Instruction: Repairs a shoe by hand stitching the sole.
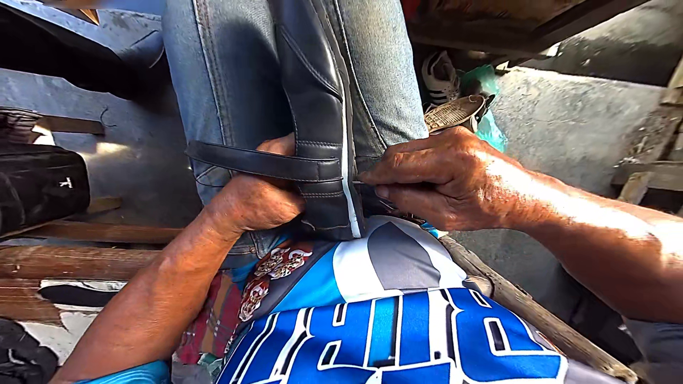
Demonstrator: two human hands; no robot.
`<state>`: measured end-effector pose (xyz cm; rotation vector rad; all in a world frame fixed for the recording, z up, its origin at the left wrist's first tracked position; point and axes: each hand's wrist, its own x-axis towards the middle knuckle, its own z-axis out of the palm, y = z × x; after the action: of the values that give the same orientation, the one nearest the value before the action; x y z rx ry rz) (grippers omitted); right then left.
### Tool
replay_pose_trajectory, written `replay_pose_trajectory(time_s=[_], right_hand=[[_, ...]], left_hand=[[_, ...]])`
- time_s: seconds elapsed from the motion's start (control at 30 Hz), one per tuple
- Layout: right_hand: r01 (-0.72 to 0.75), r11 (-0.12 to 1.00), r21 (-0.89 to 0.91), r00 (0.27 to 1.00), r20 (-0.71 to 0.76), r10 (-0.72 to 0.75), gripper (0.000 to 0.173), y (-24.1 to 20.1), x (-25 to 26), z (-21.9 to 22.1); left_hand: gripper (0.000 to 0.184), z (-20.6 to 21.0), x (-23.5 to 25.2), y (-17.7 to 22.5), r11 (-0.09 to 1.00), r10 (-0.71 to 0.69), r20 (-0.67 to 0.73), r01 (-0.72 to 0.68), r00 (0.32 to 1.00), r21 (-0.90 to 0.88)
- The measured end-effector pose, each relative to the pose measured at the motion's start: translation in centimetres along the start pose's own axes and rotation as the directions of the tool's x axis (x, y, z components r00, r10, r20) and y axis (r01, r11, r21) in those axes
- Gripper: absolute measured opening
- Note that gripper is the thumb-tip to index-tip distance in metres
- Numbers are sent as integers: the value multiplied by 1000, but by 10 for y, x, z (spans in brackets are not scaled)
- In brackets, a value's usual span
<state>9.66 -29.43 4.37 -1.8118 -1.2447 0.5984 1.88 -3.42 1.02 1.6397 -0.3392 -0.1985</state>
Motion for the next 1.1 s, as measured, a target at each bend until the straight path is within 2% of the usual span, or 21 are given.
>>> replay_pose_trajectory(time_s=[0.13,0.33,0.5,0.6,0.67,0.7,0.77,0.8,0.9,0.97,1.03,1.07,1.1], right_hand=[[-21,999,-29,1000,1,21,21,-1,6,5],[-56,996,-64,998,-21,55,17,-2,18,18],[-23,996,-90,997,-72,17,16,-17,9,15],[-91,981,-170,993,-87,77,17,-28,1,12],[-165,973,-160,982,-119,147,17,-27,-2,13],[-207,969,-131,973,-130,191,16,-26,-4,14],[-269,960,-81,958,-124,258,9,-26,-6,12],[-287,956,-65,954,-111,278,8,-27,-6,11],[-320,946,-51,945,-91,315,4,-30,-4,7],[-342,939,-44,937,-90,337,6,-32,0,6],[-354,935,-26,932,-99,350,8,-32,3,7],[-356,934,-19,930,-102,352,7,-31,3,7],[-353,936,-12,932,-98,350,6,-31,3,7]], left_hand=[[32,-1,0,-2,999,29,-4,-29,1000,35],[36,-2,0,-6,997,34,-4,-33,999,63],[36,3,-8,4,999,-14,-30,13,999,-29],[35,4,-13,-1,1000,5,-54,-6,999,-27],[37,3,-15,0,999,-30,-60,28,998,-37],[35,2,-18,3,997,-70,-83,72,994,17],[23,-8,-32,10,978,-131,-133,150,983,146],[16,-17,-42,13,977,-120,-140,143,983,160],[19,-57,-78,11,981,-58,-248,100,967,163],[21,-83,-102,10,910,-39,-440,214,897,355],[31,-92,-113,16,652,-73,-587,484,806,583],[37,-90,-113,20,537,-90,-613,557,785,634],[40,-82,-109,24,491,-82,-605,561,792,667]])
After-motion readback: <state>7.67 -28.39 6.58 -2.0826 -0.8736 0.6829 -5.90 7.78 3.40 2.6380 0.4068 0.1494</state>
